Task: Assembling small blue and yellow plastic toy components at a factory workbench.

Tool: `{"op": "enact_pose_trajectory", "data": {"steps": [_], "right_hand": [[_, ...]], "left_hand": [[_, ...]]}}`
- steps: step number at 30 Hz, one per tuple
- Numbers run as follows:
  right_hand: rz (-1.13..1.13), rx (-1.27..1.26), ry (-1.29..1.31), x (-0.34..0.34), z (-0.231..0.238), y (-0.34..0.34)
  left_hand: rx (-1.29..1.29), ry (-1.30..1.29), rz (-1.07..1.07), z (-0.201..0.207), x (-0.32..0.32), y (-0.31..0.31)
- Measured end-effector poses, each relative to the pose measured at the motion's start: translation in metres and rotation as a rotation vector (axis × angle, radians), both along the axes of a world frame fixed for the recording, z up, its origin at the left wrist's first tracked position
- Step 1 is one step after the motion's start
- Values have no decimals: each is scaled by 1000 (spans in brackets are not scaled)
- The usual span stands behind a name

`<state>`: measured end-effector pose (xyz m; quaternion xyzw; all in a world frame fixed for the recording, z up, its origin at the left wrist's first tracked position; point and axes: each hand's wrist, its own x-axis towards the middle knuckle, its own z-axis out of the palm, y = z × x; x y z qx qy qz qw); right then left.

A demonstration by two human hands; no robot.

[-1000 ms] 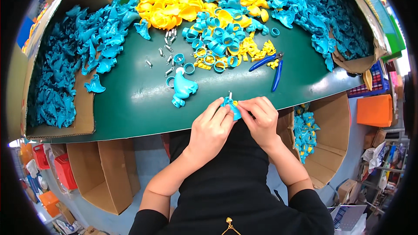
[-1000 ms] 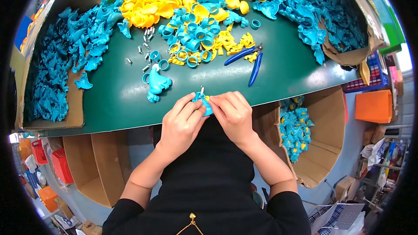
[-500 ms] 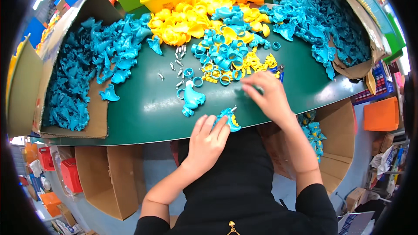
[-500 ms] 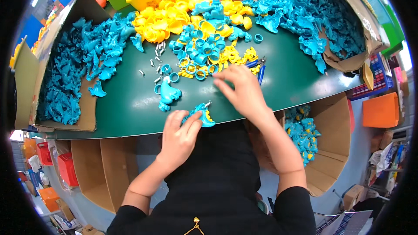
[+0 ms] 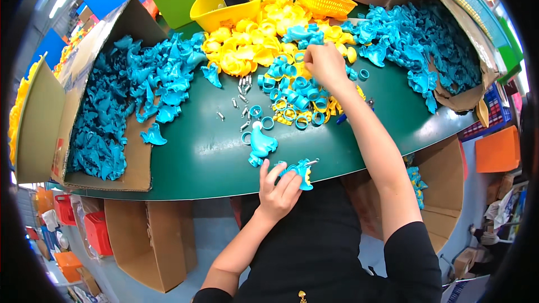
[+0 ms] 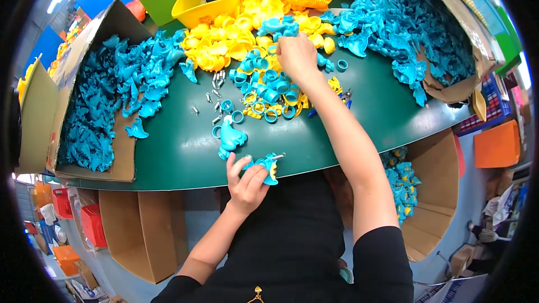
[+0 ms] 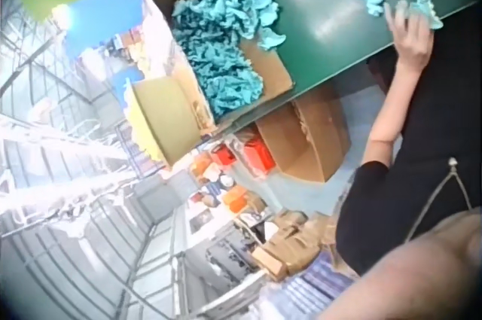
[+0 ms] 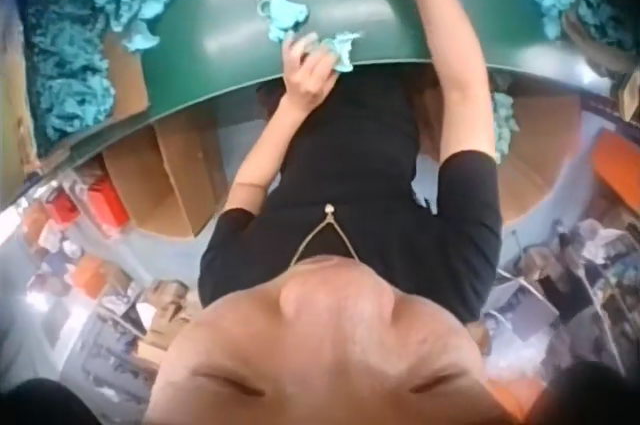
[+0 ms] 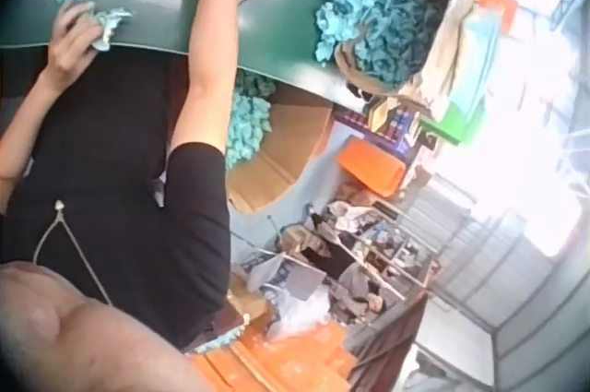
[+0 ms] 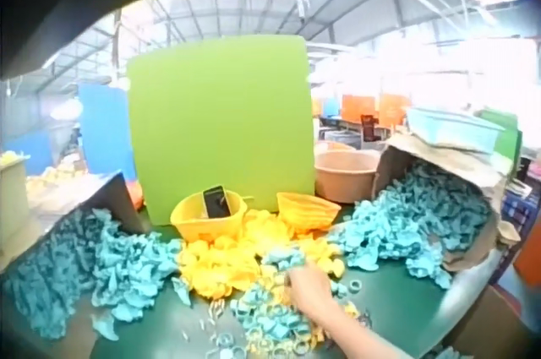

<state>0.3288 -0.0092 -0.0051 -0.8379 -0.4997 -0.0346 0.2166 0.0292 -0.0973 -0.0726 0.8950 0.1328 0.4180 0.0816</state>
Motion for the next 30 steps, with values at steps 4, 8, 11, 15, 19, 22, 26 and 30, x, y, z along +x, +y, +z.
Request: {"op": "enact_pose_trajectory", "data": {"steps": [4,8,11,15,19,22,26,30], "right_hand": [[82,174,-190,5,-4,-14],[134,255,-157,-21,29,-61],[297,161,472,-69,34,-113],[315,154,538,-125,10,-162],[189,291,367,-135,-3,-170],[171,300,368,-137,-1,-168],[171,212,260,-142,7,-167],[118,215,198,-149,5,-167]], "left_hand": [[176,-20,88,-3,6,1],[102,18,22,8,10,1],[46,-6,-47,9,11,7],[43,-10,-77,9,10,8],[33,6,-84,10,11,5],[9,20,-113,13,12,4],[-29,56,-144,19,10,4],[-62,80,-151,23,11,4]]}}
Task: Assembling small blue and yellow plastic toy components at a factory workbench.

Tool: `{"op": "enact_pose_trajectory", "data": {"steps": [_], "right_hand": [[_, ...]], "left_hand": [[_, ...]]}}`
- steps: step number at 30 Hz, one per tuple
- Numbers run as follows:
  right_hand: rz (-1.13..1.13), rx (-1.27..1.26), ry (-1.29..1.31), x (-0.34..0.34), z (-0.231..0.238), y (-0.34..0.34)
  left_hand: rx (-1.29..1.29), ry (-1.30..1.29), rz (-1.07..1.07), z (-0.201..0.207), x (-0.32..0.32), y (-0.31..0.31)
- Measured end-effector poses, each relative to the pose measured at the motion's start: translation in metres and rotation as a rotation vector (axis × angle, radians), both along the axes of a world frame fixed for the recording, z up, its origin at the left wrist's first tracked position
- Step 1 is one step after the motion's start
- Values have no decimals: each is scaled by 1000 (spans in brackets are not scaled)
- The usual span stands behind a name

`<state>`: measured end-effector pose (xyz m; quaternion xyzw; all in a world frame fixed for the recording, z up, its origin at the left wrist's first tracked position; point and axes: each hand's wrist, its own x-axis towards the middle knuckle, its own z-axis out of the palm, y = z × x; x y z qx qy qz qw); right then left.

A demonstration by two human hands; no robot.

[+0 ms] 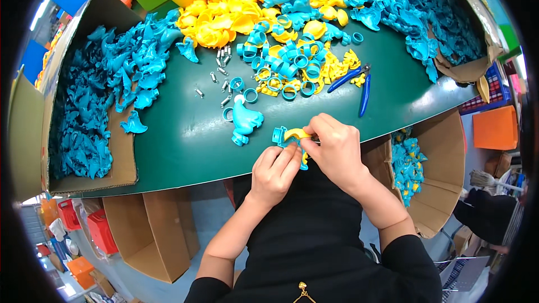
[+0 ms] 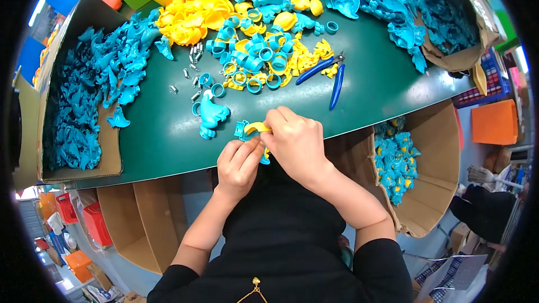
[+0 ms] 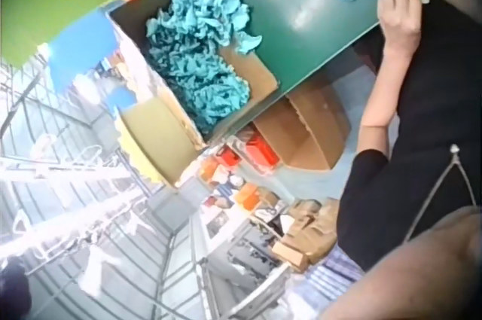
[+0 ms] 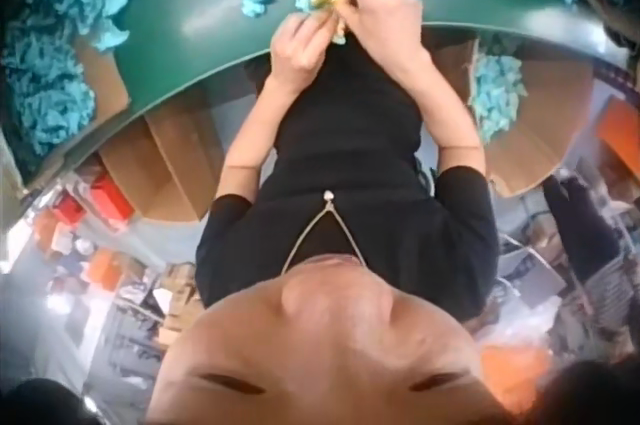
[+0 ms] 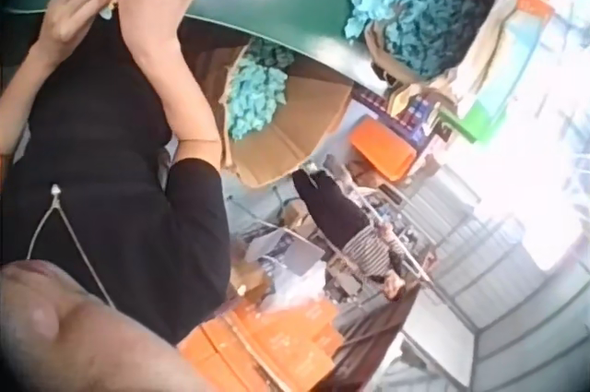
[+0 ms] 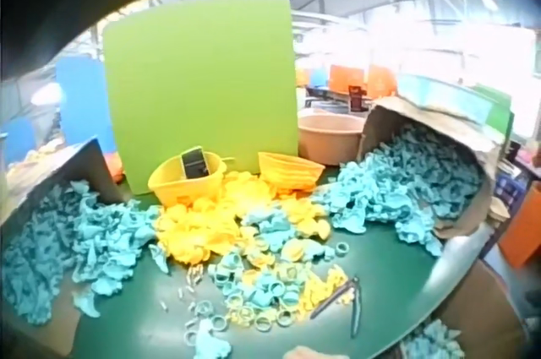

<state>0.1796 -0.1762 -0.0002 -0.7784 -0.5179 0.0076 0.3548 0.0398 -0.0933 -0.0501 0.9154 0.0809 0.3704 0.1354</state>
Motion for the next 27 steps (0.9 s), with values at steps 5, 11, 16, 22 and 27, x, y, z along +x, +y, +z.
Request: {"op": "enact_pose_trajectory", "data": {"steps": [5,11,16,22,27], "right_hand": [[-29,71,-15,-2,-9,-3],[-40,-32,-92,0,1,-8],[-31,31,-140,-9,-19,-9],[26,38,124,3,-22,-12],[299,303,210,26,5,-31]], "left_hand": [[51,25,-5,1,-1,0],[21,22,-77,1,6,0],[9,84,-50,-3,-2,2],[-23,-221,39,-28,-10,5],[-1893,-176,-413,29,-15,-13]]}}
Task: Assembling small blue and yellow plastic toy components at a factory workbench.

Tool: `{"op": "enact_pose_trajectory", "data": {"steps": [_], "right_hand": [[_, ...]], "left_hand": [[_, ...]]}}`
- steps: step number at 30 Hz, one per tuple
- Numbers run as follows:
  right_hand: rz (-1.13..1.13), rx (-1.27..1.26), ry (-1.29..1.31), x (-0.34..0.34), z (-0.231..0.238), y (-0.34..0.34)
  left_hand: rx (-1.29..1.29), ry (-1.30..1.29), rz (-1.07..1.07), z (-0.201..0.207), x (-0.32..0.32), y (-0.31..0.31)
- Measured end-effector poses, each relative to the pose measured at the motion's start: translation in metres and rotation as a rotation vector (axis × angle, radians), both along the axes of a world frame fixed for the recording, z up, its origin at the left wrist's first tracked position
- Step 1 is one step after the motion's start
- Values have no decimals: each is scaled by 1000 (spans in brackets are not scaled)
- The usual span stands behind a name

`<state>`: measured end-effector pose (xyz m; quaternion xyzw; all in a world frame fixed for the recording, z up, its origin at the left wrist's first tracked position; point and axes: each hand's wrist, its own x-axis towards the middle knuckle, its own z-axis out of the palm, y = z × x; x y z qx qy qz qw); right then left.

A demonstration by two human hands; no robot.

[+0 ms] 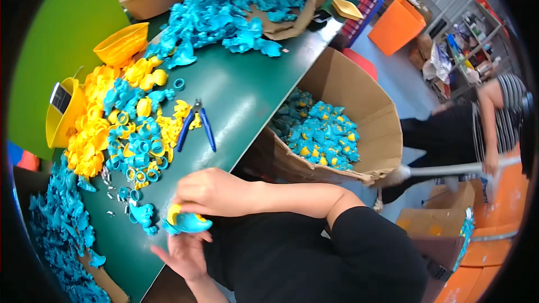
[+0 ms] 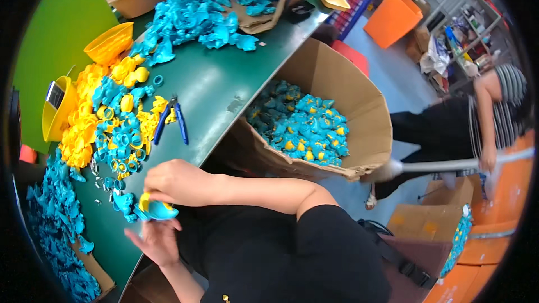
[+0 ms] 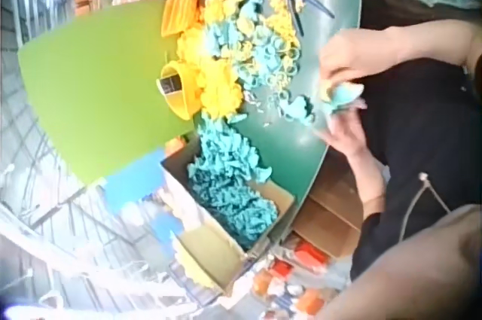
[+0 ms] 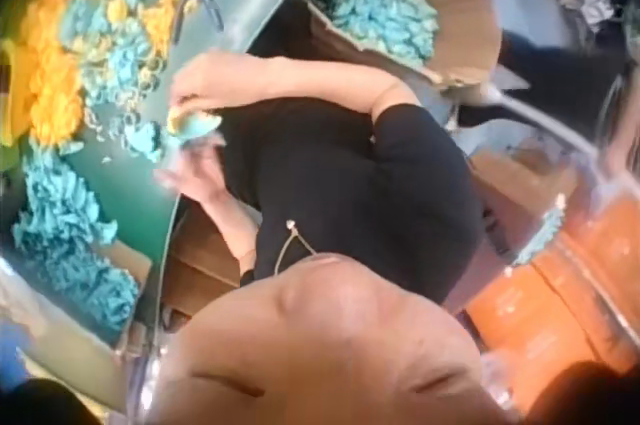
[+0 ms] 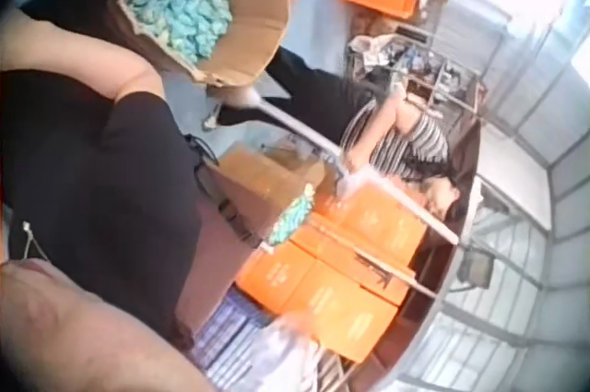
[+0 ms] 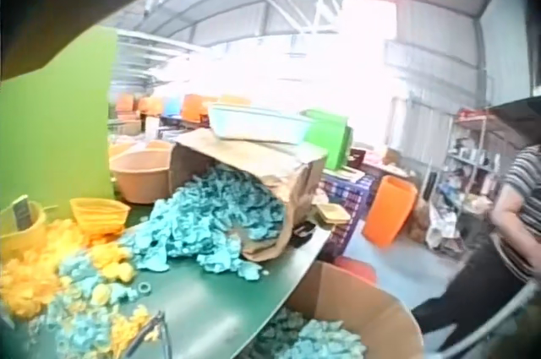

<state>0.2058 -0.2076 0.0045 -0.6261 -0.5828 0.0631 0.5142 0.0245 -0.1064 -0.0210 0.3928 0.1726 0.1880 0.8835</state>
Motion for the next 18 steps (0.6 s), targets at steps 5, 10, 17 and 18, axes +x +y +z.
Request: {"op": "enact_pose_trajectory", "data": {"steps": [5,10,17,18], "right_hand": [[384,-207,16,24,11,-12],[-608,-130,-233,154,-12,-10],[-978,-333,-516,258,-30,-20],[-967,-330,-518,262,-32,-23]], "left_hand": [[-456,70,-379,-32,-9,11],[-463,-114,-333,-24,-10,6],[-630,-278,-260,-21,-4,2],[-629,-282,-249,-21,-4,1]]}}
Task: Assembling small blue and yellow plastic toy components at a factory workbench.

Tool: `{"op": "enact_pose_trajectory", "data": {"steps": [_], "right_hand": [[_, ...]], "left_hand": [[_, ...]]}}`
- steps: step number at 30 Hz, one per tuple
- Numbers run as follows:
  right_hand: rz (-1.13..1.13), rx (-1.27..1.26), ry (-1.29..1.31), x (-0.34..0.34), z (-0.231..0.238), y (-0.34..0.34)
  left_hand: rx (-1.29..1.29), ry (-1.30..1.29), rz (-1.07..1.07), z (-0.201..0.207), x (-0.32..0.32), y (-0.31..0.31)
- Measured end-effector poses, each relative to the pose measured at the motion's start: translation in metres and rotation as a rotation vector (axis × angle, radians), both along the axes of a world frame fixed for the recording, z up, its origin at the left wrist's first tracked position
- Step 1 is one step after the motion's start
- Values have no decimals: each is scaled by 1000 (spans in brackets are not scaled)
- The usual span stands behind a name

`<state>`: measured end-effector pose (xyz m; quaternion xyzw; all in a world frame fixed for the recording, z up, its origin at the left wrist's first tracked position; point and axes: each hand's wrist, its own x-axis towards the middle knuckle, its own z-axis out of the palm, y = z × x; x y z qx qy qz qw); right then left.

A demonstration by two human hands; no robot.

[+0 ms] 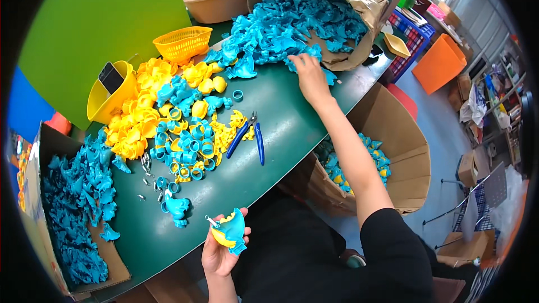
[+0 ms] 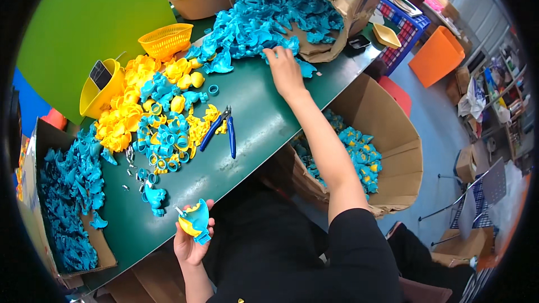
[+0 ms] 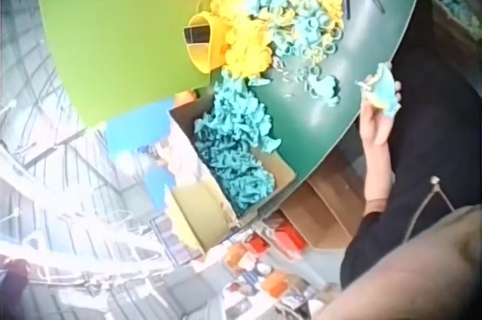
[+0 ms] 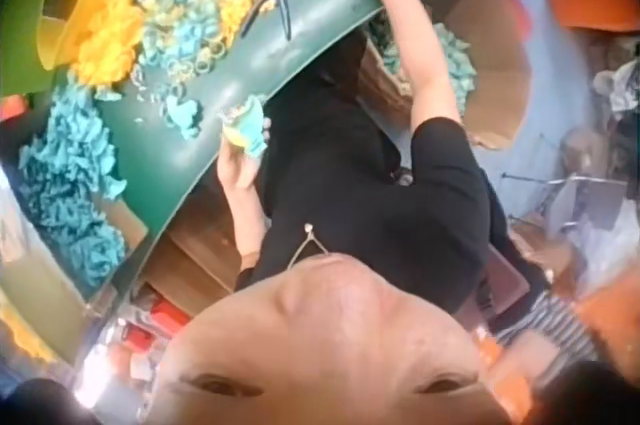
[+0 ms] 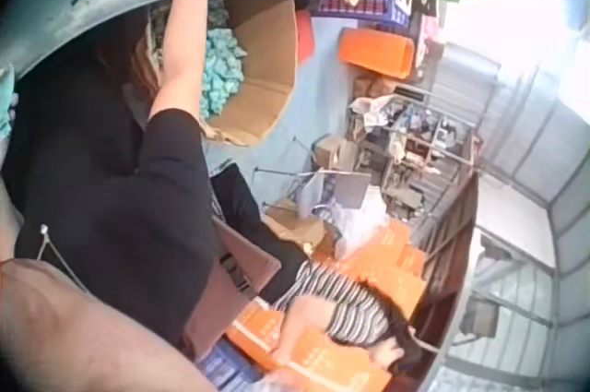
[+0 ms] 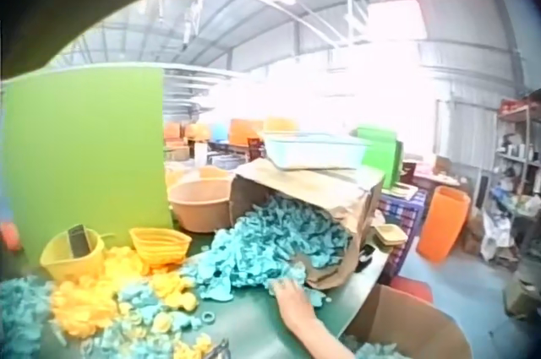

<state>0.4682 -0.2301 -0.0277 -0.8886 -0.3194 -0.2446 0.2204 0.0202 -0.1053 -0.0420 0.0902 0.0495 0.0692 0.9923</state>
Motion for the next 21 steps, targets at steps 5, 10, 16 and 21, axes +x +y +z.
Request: {"op": "enact_pose_trajectory", "data": {"steps": [5,10,16,21], "right_hand": [[-8,-68,-296,16,-5,-38],[130,142,-118,-18,23,-40],[545,636,1114,-113,32,-22],[341,420,678,-123,-4,-12]], "left_hand": [[-32,-45,-18,-2,-3,-2],[47,-34,-21,1,0,-5],[102,48,22,6,5,-7],[121,45,66,12,5,-5]]}}
